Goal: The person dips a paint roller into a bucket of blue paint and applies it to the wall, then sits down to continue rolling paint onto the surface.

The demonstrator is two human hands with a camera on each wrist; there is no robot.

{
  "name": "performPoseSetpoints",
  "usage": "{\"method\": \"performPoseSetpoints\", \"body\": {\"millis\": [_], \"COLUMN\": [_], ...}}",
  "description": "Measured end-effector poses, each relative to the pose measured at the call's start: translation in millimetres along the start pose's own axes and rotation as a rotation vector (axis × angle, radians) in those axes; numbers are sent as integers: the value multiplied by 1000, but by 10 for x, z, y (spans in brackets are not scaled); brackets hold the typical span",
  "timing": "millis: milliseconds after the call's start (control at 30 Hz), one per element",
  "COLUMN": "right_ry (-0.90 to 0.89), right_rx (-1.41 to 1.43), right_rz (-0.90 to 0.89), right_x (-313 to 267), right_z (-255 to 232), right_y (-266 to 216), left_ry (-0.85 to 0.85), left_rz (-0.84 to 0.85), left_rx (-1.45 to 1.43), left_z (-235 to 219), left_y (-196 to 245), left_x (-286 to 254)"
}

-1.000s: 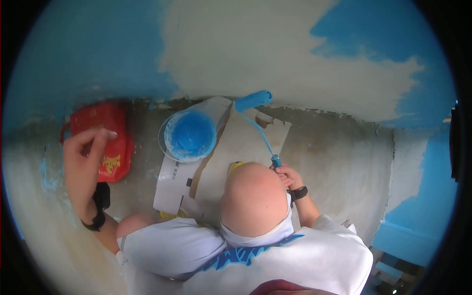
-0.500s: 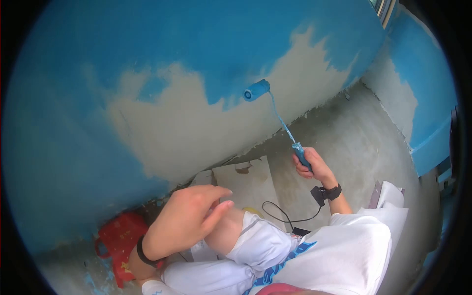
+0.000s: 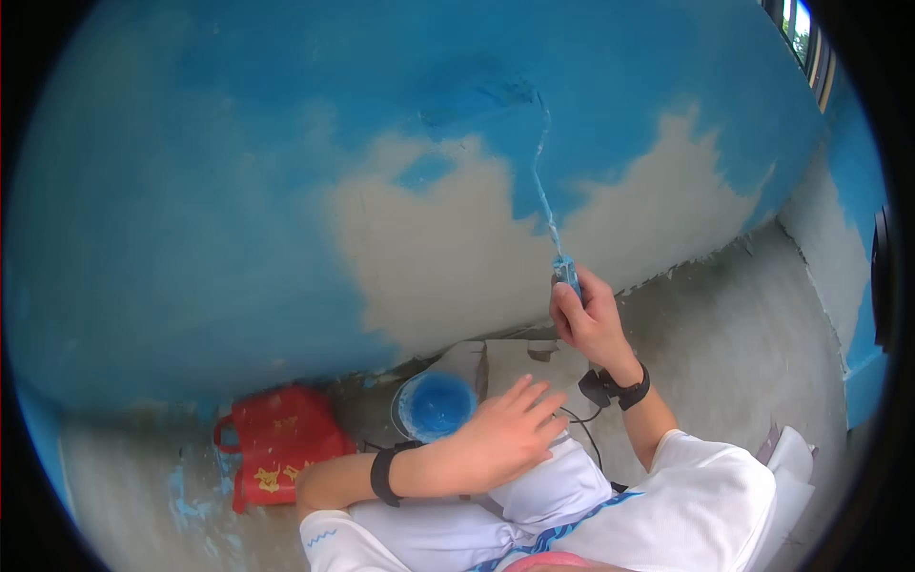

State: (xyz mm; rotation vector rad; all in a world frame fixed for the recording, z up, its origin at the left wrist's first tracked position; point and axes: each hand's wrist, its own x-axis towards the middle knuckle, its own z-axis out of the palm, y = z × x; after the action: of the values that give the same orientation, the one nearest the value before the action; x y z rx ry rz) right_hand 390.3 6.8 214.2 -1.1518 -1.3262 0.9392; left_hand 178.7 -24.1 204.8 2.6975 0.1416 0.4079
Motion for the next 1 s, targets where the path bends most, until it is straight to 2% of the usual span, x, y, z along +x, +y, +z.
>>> {"method": "performPoseSetpoints", "body": {"millis": [67,100,133,167,233,267,300,333,400,467,567,633,767,1000], "right_ry": [7,-7,-7,-5,-8,-1,-11,-24,-47,-85,-120,-101,-48,11], "right_rx": [-59,-56,-151,-247,-290,-336,-335,-322,-306,-135,-137,-153,-213,-238], "right_rz": [-38,-41,-114,-187,-239,-290,-293,-284,-273,-49,-79,-113,-127,-67], "right_x": [153,228,307,379,485,531,560,589,624,629,733,739,616,380], "right_z": [164,223,272,326,471,536,591,642,757,869,936,962,947,746], "right_y": [-46,-56,-65,-80,-175,-222,-237,-248,-267,-304,-59,146,359,866], "left_ry": [-43,-69,-97,-92,-117,-109,-142,-175,-135,-107,-157,-138,-152,-148], "left_rz": [15,87,161,151,244,236,215,194,180,167,128,163,170,157], "left_rx": [47,89,132,138,21,25,-135,-294,-278,-262,-343,-488,-515,-359], "left_z": [101,155,196,232,264,271,260,243,228,198,153,168,173,140], "left_y": [15,40,64,95,178,214,264,300,344,376,372,370,381,347], "left_x": [-20,-31,-40,-53,-57,-45,-35,-31,-42,-58,-41,-61,-71,-130]}}
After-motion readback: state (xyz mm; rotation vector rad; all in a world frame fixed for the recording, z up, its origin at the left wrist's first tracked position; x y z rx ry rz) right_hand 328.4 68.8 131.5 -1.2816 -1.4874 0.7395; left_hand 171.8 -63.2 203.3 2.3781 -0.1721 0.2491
